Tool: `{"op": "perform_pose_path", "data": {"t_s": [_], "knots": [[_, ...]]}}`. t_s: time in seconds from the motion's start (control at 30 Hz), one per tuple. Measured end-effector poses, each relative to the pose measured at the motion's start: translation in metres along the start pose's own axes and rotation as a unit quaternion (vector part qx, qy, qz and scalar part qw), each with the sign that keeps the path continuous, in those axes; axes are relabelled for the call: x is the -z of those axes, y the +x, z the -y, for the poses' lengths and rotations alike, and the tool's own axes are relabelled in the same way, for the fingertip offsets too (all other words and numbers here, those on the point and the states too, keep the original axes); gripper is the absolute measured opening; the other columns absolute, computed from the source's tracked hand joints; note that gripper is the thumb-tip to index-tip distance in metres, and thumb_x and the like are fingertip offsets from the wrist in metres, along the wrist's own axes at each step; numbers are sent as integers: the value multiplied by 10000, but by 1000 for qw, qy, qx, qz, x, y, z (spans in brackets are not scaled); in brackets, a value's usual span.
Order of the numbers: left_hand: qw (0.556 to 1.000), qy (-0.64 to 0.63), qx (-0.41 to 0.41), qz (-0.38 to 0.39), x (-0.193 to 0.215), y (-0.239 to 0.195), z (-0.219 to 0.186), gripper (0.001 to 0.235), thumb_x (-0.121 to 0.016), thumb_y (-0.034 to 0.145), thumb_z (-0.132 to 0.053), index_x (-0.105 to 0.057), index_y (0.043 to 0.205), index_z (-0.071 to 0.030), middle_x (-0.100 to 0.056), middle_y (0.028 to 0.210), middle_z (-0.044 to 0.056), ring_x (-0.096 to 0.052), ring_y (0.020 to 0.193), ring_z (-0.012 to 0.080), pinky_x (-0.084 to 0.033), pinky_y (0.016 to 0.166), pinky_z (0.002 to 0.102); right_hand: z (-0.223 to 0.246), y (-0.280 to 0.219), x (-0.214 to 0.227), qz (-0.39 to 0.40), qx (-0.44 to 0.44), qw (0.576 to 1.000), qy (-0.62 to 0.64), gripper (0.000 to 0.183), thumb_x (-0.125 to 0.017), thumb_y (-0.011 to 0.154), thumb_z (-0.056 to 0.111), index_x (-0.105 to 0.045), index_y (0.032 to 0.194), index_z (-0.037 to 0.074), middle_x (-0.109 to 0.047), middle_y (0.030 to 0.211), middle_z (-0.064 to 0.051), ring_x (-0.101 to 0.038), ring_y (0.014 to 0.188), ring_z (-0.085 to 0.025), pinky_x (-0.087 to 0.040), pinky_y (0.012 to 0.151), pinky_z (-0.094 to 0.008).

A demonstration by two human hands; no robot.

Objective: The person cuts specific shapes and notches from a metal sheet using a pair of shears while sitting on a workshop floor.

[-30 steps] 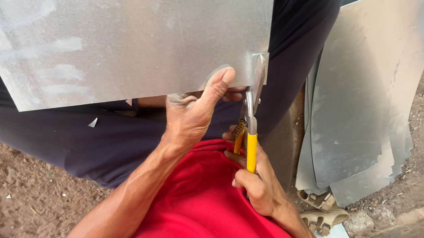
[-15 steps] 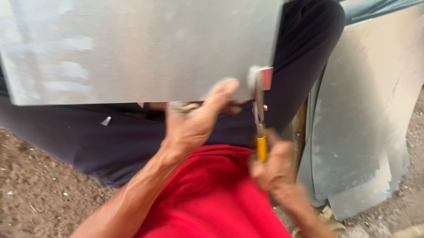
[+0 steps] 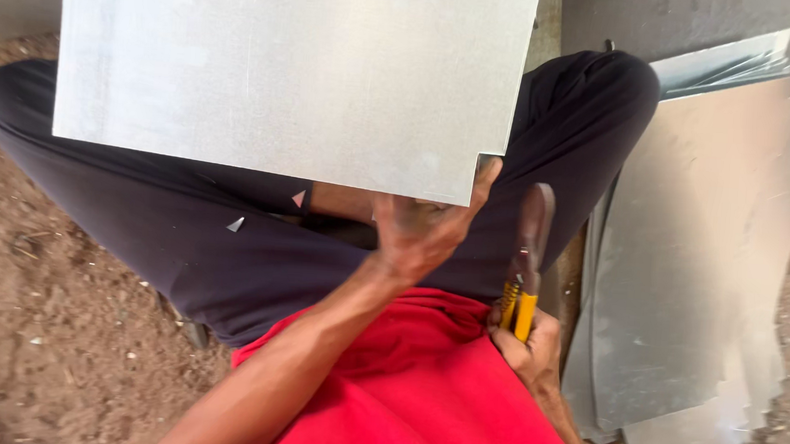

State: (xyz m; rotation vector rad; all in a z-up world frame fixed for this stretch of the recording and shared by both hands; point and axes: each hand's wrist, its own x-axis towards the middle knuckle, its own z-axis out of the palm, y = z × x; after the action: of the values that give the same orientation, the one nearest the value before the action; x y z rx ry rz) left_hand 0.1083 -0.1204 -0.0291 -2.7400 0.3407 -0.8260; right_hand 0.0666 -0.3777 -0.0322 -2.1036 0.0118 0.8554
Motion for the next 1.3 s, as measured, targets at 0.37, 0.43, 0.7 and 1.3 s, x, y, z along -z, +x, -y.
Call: {"op": "perform_pose_path", "data": {"t_s": [0.37, 0.43, 0.7, 1.3], "knots": [[-211, 768, -601, -65, -4, -1, -1, 374, -814, 911, -175, -728, 1159, 92, -769, 1041, 185, -685, 897, 214, -504, 760, 334, 77, -1, -12, 51, -66, 983, 163, 449, -519, 657, 123, -609, 1087, 29, -614, 904, -67, -558, 763, -145, -470, 668, -288], [-183, 763, -611, -99, -10, 21, -28, 407, -817, 890, -192, -733, 1197, 61, -776, 1123, 98, -705, 1003, 104, -526, 887, 237, 91, 0, -16, 44, -105, 975, 193, 440, -499, 662, 121, -590, 1083, 30, -587, 878, -65, -517, 709, -154, -452, 618, -299], [-233, 732, -625, -142, -12, 26, -46, 412, -796, 919, -209, -755, 1259, 19, -767, 1129, 22, -561, 847, 27, -420, 718, 155, 103, 2, -29, -24, -22, 994, 103, 303, -482, 717, 104, -558, 988, -7, -564, 771, -92, -528, 706, -169, -479, 638, -310], [-239, 748, -612, -94, 4, 36, -20, 296, -815, 879, -237, -783, 1039, 10, -749, 931, -27, -655, 794, 1, -559, 688, 166, 86, -5, -12, 85, -120, 978, 145, 278, -504, 714, 118, -559, 973, 31, -599, 770, -68, -518, 622, -175, -429, 556, -305]]}}
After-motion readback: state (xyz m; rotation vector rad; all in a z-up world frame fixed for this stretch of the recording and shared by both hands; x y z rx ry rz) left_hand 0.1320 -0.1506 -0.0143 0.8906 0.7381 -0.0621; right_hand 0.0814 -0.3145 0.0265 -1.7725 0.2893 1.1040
